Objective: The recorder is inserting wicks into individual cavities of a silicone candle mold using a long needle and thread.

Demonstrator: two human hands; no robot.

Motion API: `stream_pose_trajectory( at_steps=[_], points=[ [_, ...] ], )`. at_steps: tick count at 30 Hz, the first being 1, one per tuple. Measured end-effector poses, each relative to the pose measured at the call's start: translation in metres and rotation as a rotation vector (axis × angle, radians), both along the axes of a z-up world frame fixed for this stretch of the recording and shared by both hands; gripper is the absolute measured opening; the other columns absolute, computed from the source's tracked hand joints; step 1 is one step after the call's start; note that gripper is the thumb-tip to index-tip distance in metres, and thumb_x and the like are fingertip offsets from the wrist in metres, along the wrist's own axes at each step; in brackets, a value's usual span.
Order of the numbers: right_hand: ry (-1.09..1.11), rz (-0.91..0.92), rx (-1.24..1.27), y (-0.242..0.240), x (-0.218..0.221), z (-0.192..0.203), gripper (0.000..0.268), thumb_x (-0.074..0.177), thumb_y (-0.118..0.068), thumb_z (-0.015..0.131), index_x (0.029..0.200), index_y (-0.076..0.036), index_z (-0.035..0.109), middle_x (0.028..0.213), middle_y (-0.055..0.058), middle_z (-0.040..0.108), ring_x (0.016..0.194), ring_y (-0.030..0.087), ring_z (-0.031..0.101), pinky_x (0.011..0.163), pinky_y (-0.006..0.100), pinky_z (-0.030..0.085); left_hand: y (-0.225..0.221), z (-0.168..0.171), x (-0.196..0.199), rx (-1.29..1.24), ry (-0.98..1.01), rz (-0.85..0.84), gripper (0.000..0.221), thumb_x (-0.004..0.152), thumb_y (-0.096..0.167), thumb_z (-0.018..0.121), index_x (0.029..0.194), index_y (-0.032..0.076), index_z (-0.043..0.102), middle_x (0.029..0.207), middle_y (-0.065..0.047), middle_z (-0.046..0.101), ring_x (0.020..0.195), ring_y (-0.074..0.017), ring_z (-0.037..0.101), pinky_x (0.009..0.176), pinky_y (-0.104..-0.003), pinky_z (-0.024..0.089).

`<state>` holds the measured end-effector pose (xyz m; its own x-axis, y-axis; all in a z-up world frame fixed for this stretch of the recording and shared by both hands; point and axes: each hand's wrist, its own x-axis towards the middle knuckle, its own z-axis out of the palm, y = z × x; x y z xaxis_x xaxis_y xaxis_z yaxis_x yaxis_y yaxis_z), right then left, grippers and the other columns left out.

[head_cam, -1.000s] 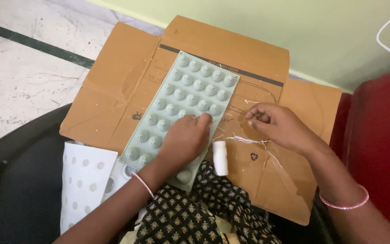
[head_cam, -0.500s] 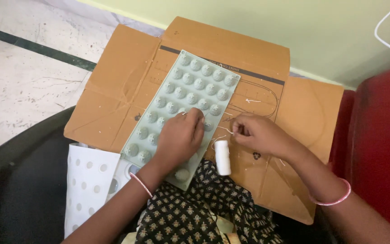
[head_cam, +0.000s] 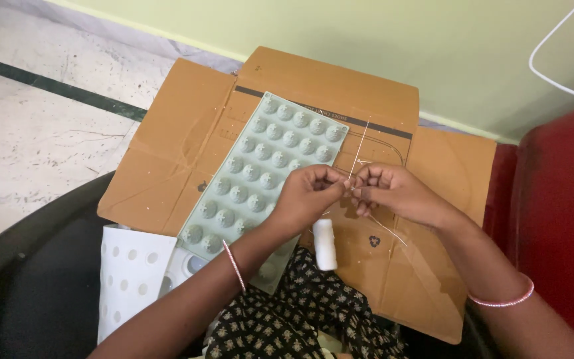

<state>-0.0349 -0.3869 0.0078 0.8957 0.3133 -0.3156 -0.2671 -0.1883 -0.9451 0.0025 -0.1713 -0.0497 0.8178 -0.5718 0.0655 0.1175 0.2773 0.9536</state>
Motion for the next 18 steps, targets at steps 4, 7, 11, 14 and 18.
stream_pose_trajectory(
  at_steps=[4,7,11,14,18],
  points=[
    [0.012,-0.016,0.008,0.001,0.0,0.003,0.014,0.097,-0.012,0.061,0.105,-0.001,0.064,0.089,0.007,0.072,0.077,0.013,0.072,0.072,0.029,0.061,0.001,0.003,0.001,0.068,-0.018,0.041,0.014,0.095,0.009,0.07,0.101,-0.003,0.072,0.09,-0.003,0.074,0.078,-0.005,0.066,0.071,-0.022,0.054],
    [0.018,-0.005,-0.006,0.001,0.0,0.005,0.014,0.096,-0.011,0.064,0.103,0.001,0.064,0.086,0.007,0.071,0.077,0.014,0.073,0.071,0.029,0.061,0.002,0.003,0.001,0.08,0.0,0.069,0.014,0.095,0.009,0.07,0.1,-0.003,0.073,0.088,-0.004,0.073,0.075,-0.0052,0.063,0.068,-0.022,0.052],
    [0.016,0.007,-0.035,-0.007,0.001,0.002,0.014,0.094,-0.009,0.066,0.102,0.002,0.065,0.086,0.006,0.072,0.075,0.014,0.072,0.07,0.027,0.059,0.005,0.016,0.003,0.059,0.068,0.111,0.014,0.093,0.009,0.072,0.098,-0.004,0.073,0.086,-0.004,0.074,0.074,-0.0052,0.065,0.067,-0.022,0.053],
    [0.007,0.037,-0.063,-0.018,0.003,-0.002,0.014,0.093,-0.009,0.067,0.102,0.002,0.066,0.086,0.007,0.072,0.073,0.013,0.071,0.07,0.027,0.058,0.009,0.02,0.007,0.035,0.09,0.145,0.014,0.092,0.01,0.072,0.096,-0.004,0.073,0.085,-0.004,0.075,0.074,-0.0056,0.066,0.069,-0.022,0.055],
    [0.048,0.104,-0.188,-0.038,-0.003,-0.009,0.017,0.091,-0.012,0.067,0.1,0.003,0.067,0.087,0.008,0.074,0.073,0.013,0.071,0.069,0.029,0.058,0.015,0.026,0.01,0.009,0.084,0.202,0.016,0.094,0.011,0.072,0.095,-0.004,0.073,0.082,-0.004,0.072,0.071,-0.0058,0.064,0.068,-0.022,0.053]
  ],
)
